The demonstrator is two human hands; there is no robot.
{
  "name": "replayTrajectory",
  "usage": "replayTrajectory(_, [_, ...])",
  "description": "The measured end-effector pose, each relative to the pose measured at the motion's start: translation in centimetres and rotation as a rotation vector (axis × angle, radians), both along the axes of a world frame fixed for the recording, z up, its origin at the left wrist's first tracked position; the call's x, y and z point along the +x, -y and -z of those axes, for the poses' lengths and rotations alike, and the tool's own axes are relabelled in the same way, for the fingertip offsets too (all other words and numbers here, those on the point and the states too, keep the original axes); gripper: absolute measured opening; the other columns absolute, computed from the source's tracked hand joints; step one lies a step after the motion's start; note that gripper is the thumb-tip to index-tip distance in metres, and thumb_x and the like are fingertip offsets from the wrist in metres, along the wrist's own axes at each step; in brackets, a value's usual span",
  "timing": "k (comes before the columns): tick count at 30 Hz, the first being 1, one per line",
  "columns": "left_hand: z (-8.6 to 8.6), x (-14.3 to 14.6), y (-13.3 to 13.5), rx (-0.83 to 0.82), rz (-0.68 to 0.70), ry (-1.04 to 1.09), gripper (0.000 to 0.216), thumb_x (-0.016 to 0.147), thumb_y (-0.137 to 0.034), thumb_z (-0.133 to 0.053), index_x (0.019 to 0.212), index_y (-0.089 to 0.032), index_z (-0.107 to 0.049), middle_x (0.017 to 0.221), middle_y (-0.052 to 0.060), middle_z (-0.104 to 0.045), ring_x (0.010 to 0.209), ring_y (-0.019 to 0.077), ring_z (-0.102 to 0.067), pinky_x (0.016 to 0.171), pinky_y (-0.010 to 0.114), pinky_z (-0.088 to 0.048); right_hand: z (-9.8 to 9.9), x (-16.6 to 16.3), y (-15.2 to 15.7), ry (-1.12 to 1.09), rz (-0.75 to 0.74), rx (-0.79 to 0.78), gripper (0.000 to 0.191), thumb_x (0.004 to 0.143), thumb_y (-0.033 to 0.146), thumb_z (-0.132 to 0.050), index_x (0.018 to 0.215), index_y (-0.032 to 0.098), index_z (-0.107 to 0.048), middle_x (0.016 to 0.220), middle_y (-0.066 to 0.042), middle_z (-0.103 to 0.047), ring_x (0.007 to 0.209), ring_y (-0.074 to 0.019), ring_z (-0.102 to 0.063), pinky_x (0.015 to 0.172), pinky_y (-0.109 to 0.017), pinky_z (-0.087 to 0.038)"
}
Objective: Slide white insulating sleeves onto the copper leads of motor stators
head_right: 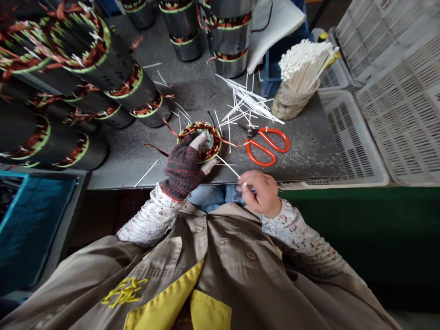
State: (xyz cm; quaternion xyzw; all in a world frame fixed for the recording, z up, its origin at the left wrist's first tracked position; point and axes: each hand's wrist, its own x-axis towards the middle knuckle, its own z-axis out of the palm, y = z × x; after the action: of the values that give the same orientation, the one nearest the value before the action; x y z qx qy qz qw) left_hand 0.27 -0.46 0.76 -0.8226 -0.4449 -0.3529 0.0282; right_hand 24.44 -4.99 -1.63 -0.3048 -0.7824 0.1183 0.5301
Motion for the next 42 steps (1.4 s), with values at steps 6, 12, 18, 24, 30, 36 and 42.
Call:
replayTrajectory(6, [0.5,0.3,0.0,-0.174,0.091,0.275,0.067,0.099,-0.044,-0.064,0.156,-0.020,-0.037,0.138,0.016,-0.067,0.117,0.0243,-0.073,0.102,0.040,-0.060,-1.6,-4.0,-2.3,-0.222,0.030,-0.380,0.014,0.094,0.031,-0.066,0.083,0.023,-0.065,0.074,-0.001,-0.074,0.064,-0.0159,-0.073,0.059,-0.028,-0.059])
replayTrajectory(12, [0.5,0.7,-0.1,-0.183,0.135,0.509,0.019,0.099,-0.033,-0.067,0.114,-0.023,-0.072,0.118,0.007,-0.076,0.109,0.0199,-0.075,0.098,0.038,-0.062,-2.7,-5.2,-3.8,-0.306,-0.027,-0.665,0.030,0.091,0.050,-0.069,0.083,0.021,-0.069,0.069,0.000,-0.068,0.055,-0.0118,-0.063,0.049,-0.025,-0.049])
replayTrajectory(18, [0.1,0.9,-0.4,-0.116,0.157,0.542,0.008,0.096,-0.028,-0.072,0.101,-0.024,-0.075,0.100,0.003,-0.080,0.097,0.0185,-0.077,0.094,0.040,-0.061,-3.8,-4.7,-4.1,-0.082,0.010,-0.484,0.022,0.096,0.032,-0.058,0.077,0.022,-0.064,0.070,0.000,-0.064,0.065,-0.0145,-0.058,0.065,-0.031,-0.049])
replayTrajectory(24, [0.1,0.2,-0.4,-0.102,0.184,0.393,0.018,0.099,-0.032,-0.068,0.113,-0.022,-0.074,0.110,0.006,-0.080,0.107,0.0200,-0.075,0.104,0.041,-0.058,-3.2,-5.5,-5.4,0.084,0.096,-0.460,0.020,0.087,0.025,-0.060,0.068,0.021,-0.056,0.068,0.001,-0.057,0.059,-0.0123,-0.049,0.060,-0.029,-0.039])
replayTrajectory(30, [-0.2,0.1,-0.1,-0.019,0.161,0.251,0.016,0.101,-0.030,-0.060,0.113,-0.025,-0.070,0.109,0.003,-0.080,0.104,0.0204,-0.075,0.102,0.045,-0.058,-5.4,-5.2,-4.7,0.199,0.020,-0.441,0.033,0.092,0.032,-0.059,0.062,0.022,-0.050,0.061,0.002,-0.050,0.057,-0.0122,-0.045,0.057,-0.030,-0.034])
replayTrajectory(36, [0.0,0.2,0.1,-0.038,0.084,0.210,0.015,0.102,-0.033,-0.061,0.111,-0.022,-0.066,0.115,0.006,-0.076,0.110,0.0212,-0.072,0.096,0.042,-0.059,-7.6,-3.0,-4.3,-0.064,-0.267,-0.565,0.037,0.101,0.044,-0.059,0.071,0.023,-0.064,0.075,-0.002,-0.065,0.069,-0.0146,-0.061,0.064,-0.031,-0.049])
replayTrajectory(42, [0.8,-0.3,-0.1,0.055,0.091,0.137,0.010,0.101,-0.033,-0.065,0.103,-0.024,-0.063,0.102,0.003,-0.076,0.101,0.0192,-0.073,0.093,0.041,-0.060,-6.2,-2.1,-3.2,-0.270,-0.407,-0.907,0.048,0.096,0.062,-0.061,0.069,0.022,-0.059,0.068,-0.001,-0.061,0.064,-0.0147,-0.059,0.058,-0.031,-0.050])
